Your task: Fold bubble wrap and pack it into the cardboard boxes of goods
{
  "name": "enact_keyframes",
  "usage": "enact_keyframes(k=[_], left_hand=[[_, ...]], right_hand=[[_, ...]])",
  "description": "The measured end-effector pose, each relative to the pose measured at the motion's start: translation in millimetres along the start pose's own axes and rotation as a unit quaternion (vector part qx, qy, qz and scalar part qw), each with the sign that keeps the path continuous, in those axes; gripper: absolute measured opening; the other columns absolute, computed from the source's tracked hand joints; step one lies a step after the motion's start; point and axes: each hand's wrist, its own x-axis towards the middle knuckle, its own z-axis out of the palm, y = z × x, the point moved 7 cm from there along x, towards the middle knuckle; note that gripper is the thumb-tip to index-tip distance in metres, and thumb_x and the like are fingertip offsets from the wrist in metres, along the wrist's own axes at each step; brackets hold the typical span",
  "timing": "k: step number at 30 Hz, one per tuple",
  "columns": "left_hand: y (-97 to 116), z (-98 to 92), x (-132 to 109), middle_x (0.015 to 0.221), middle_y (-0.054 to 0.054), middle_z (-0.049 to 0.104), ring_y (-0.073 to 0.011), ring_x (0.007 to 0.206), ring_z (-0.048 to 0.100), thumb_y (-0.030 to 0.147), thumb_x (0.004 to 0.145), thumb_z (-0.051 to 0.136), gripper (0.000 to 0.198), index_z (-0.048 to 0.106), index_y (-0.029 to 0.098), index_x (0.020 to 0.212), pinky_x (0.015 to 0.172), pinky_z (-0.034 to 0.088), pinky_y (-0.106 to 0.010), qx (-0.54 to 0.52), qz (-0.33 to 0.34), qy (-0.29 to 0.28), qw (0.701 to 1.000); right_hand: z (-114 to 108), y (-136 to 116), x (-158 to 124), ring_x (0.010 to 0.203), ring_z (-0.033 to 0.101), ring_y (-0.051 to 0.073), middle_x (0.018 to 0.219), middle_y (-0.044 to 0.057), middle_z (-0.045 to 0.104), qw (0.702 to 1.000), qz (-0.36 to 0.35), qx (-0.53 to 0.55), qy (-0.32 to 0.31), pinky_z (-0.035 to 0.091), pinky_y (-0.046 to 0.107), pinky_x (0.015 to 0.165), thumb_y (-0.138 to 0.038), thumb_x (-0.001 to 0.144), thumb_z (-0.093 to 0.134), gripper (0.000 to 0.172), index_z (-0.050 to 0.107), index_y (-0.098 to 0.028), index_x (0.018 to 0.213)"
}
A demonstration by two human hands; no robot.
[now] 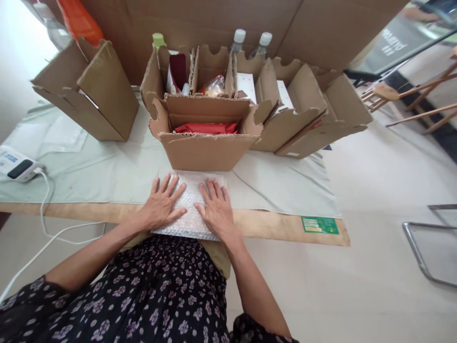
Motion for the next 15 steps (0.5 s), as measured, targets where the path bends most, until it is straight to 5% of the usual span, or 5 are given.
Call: enact_keyframes(k=[5, 11, 15], left_hand=[[5.4, -16.3, -5.7, 0.168, -0.021, 0.035, -0.0447, 0.158, 0.024, 0.05, 0.098, 0.058, 0.064, 0.044, 0.022, 0.154, 0.124, 0.013, -0.074, -0.002, 0.007, 0.045, 0.999], [-6.0, -1.2, 7.1, 0.169, -0.022, 0.032, -0.0456, 0.159, 0.021, 0.047, 0.099, 0.057, 0.063, 0.045, 0.02, 0.154, 0.123, 0.013, -0.075, -0.006, -0.036, 0.007, 0.999], [-11.3, -16.9, -14.7, 0.169, -0.021, 0.031, -0.0433, 0.16, 0.021, 0.049, 0.1, 0.055, 0.063, 0.044, 0.02, 0.155, 0.124, 0.012, -0.073, -0.029, -0.018, 0.018, 0.999]], right_hand=[[-22.9, 14.5, -20.0, 0.156, 0.033, 0.034, 0.168, 0.016, 0.037, 0.998, 0.023, -0.015, 0.064, 0.029, 0.059, 0.122, -0.044, 0.105, 0.043, 0.058, 0.041, -0.022, 0.159], [-3.3, 14.5, -2.5, 0.153, 0.038, 0.034, 0.165, 0.014, 0.044, 1.0, 0.015, -0.005, 0.025, 0.03, 0.057, 0.123, -0.043, 0.103, 0.05, 0.054, 0.05, -0.023, 0.153], [-28.1, 32.7, -43.2, 0.152, 0.04, 0.035, 0.163, 0.015, 0.045, 0.999, 0.008, 0.017, 0.05, 0.031, 0.059, 0.121, -0.05, 0.101, 0.051, 0.059, 0.048, -0.023, 0.154]])
